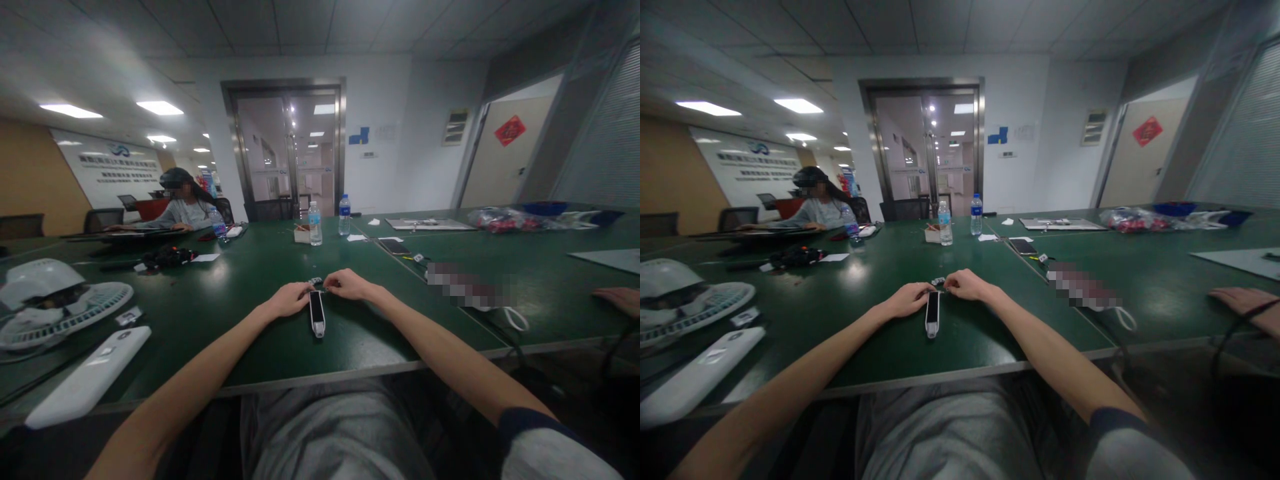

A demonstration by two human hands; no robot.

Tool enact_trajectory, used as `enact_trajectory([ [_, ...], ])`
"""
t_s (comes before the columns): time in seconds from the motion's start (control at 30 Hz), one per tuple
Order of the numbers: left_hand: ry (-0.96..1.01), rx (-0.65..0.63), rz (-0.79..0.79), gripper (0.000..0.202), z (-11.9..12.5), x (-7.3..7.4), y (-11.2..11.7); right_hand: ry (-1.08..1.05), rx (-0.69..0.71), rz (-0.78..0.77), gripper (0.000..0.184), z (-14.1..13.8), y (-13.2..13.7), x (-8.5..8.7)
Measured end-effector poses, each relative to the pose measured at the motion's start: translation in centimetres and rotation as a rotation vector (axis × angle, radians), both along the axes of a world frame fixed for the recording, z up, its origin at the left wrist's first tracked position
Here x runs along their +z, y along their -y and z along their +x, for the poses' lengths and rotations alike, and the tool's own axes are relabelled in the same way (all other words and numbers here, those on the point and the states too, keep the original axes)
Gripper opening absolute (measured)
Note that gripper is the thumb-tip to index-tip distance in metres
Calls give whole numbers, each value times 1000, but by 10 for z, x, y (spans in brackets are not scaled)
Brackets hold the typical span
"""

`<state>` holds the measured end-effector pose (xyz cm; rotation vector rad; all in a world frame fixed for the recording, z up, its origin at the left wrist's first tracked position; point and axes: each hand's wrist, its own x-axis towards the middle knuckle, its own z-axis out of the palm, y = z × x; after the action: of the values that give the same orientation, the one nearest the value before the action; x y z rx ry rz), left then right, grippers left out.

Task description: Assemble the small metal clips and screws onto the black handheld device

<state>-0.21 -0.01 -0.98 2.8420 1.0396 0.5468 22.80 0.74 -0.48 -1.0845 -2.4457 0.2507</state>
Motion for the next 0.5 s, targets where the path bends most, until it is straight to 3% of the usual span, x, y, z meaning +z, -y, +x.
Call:
enact_trajectory([
  [0.5,-10,6,-10,26,0,0,0,-80,19,-147,19,-1,11,8],
])
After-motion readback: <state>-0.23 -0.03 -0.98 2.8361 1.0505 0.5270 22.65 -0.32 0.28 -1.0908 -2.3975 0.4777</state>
